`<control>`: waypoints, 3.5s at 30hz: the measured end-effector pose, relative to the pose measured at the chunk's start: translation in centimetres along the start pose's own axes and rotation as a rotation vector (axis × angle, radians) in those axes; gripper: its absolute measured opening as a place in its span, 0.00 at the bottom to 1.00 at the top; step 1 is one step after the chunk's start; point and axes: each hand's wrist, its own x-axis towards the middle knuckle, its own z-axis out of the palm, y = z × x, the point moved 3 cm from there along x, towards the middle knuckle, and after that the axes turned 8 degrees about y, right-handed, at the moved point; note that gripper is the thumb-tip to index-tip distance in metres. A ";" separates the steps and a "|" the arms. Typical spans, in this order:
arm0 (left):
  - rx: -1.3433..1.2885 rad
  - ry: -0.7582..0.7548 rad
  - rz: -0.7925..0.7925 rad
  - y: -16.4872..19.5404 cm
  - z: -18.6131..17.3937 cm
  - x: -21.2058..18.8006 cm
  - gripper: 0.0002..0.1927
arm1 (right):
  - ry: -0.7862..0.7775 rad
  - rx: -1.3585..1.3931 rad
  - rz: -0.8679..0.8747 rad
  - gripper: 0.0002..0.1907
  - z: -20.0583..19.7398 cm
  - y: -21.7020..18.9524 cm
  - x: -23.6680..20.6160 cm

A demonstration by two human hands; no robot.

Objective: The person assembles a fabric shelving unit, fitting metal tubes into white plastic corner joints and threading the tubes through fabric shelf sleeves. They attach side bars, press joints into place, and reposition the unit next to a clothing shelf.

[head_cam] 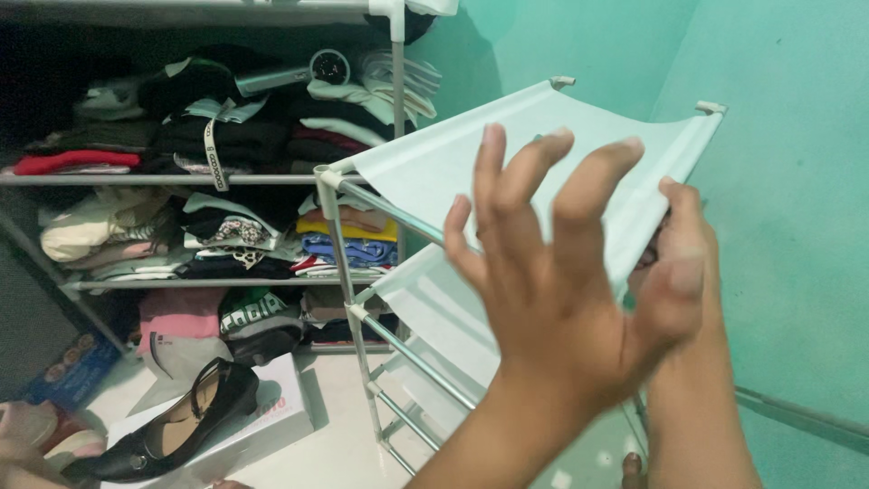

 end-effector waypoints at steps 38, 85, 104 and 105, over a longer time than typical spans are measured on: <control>-0.052 0.098 -0.042 -16.6 -4.1 5.5 0.33 | -0.038 -0.103 0.002 0.24 -3.8 -0.5 4.2; 0.080 0.088 -0.216 -17.3 -5.7 6.9 0.34 | -1.160 -1.379 -1.035 0.16 23.9 2.2 -2.9; 0.103 0.242 0.003 -14.7 -10.8 8.4 0.18 | -1.134 -1.826 -0.827 0.20 21.1 -2.5 -1.6; 0.005 0.159 -0.149 -14.9 -11.4 8.8 0.17 | -1.157 -1.890 -0.714 0.21 20.3 -2.7 -1.5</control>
